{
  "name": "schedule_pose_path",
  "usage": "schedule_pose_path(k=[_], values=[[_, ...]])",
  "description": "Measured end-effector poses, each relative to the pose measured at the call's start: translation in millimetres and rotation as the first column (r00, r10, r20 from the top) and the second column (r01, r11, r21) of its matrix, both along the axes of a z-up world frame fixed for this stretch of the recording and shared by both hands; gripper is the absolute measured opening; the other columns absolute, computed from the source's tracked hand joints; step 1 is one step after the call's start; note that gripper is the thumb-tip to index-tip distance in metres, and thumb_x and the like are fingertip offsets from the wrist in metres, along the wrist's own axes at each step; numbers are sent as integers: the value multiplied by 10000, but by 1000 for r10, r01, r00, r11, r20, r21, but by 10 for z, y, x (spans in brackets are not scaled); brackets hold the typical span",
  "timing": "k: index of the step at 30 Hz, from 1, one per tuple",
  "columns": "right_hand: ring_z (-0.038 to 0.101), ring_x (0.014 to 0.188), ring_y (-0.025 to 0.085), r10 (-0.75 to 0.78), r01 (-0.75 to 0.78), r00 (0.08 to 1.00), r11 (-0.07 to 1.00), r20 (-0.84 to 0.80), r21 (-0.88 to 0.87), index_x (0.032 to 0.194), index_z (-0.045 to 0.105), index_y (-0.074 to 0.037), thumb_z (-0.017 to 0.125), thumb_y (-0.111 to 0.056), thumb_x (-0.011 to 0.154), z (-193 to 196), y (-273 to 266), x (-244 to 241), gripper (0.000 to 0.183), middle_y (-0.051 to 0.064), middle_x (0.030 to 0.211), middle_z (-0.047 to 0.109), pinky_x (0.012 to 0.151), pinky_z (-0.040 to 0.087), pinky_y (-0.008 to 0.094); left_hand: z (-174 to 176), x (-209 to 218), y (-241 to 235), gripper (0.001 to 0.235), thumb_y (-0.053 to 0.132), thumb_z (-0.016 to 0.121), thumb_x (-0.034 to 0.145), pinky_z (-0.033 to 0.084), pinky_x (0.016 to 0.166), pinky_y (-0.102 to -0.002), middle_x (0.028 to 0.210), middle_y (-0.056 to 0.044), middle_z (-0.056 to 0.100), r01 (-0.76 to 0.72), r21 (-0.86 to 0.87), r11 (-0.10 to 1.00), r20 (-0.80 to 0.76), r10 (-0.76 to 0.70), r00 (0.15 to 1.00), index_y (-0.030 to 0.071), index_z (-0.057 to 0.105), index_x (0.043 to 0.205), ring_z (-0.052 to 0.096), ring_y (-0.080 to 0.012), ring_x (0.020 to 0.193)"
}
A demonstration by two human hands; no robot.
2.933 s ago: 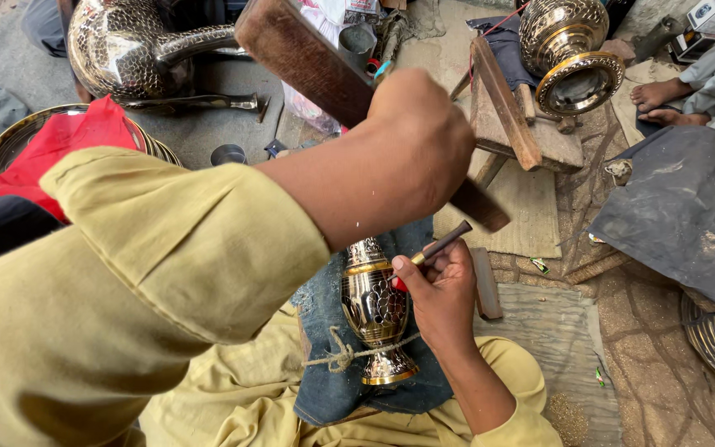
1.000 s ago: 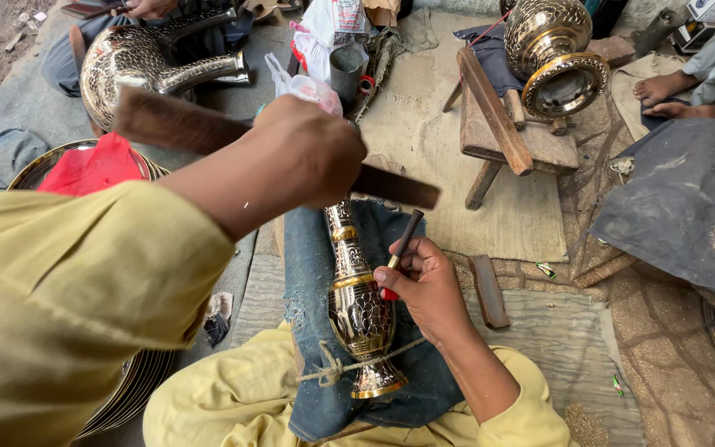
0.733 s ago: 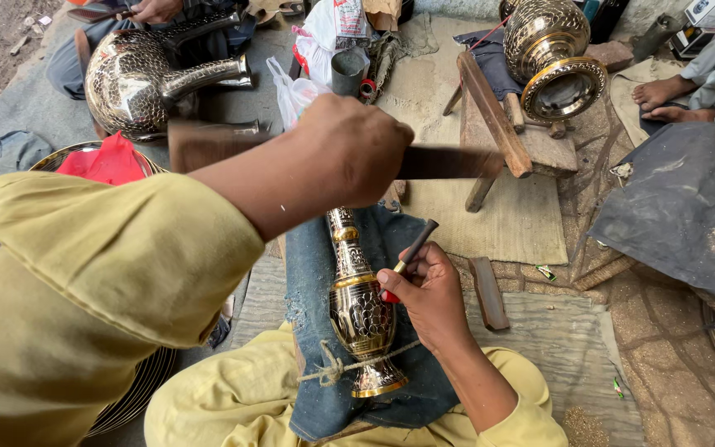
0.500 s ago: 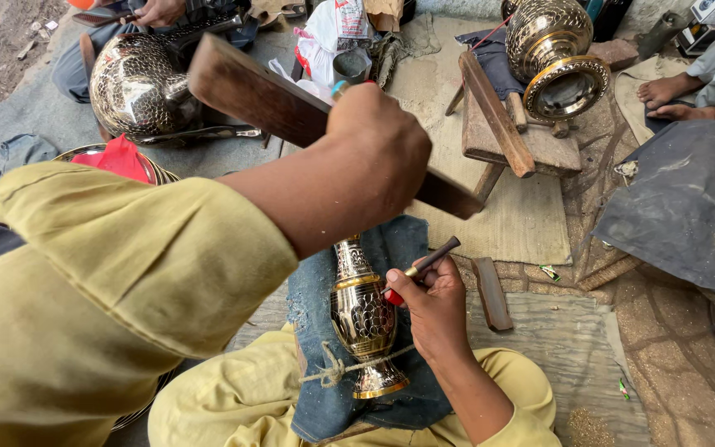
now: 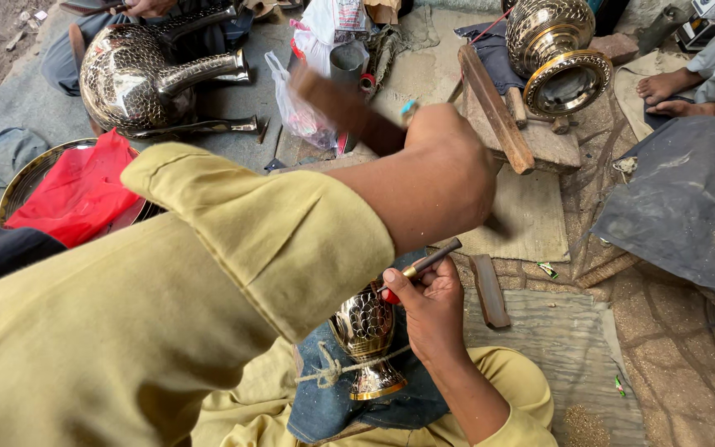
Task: The person hammers a metal chisel against a brass vase to create a decorative dimpled pattern. They repeatedly strike the chisel with a wooden mallet while rotating the vase to cover different areas.
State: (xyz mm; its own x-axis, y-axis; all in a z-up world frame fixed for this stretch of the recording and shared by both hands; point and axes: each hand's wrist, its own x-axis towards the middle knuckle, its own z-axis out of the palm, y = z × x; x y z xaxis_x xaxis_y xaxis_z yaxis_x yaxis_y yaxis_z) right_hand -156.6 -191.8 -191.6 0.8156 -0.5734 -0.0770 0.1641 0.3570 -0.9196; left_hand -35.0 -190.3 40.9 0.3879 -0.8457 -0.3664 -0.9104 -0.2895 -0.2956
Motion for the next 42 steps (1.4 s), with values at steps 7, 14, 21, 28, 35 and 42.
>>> schedule_pose_path(k=[7,14,21,28,35,42], values=[[666,689,124,189,-195,976,980,-109,-48,1013,599,-59,806,-16,821,126,-161,79,285,46,816,673,623,577,275,35,313,497,270,351,709,928,568,756,-367,1107,-36,746,-213,-50,976,-11,213,977,247,769,1170,712,-244,1012],[656,763,102,414,-421,906,903,-87,-84,1148,666,-9,817,-28,816,157,-308,201,366,35,867,692,685,568,258,-118,445,1399,215,194,608,949,574,647,-390,924,-57,752,-310,-64,949,0,310,951,229,736,1118,733,-258,783],[657,817,99,727,-704,682,682,78,-199,1350,569,-49,773,-16,874,156,-545,401,519,28,924,676,742,561,263,-823,-221,2564,496,109,500,915,594,678,-457,897,-66,711,-647,-67,760,-246,615,749,276,519,1382,738,-292,797],[680,902,104,863,-828,505,492,23,-270,1301,614,-15,768,20,908,121,-694,583,424,28,946,689,841,557,272,-1332,-589,3000,822,155,635,756,564,706,-436,1002,-59,698,-744,-317,588,-319,673,668,298,459,1546,724,-284,895],[663,962,93,895,-832,446,427,32,-354,1224,669,1,786,17,929,132,-694,604,318,12,981,691,916,553,275,-847,-302,2717,740,135,701,805,563,721,-461,947,-150,728,-752,-575,322,-536,546,644,198,478,1507,739,-343,873],[644,806,91,706,-691,709,695,4,-200,1191,616,-23,797,-33,878,116,-529,408,361,17,885,665,708,556,256,-262,151,1973,404,126,492,1016,577,672,-452,932,-108,692,-636,-102,765,-181,614,768,239,505,1404,733,-298,771]])
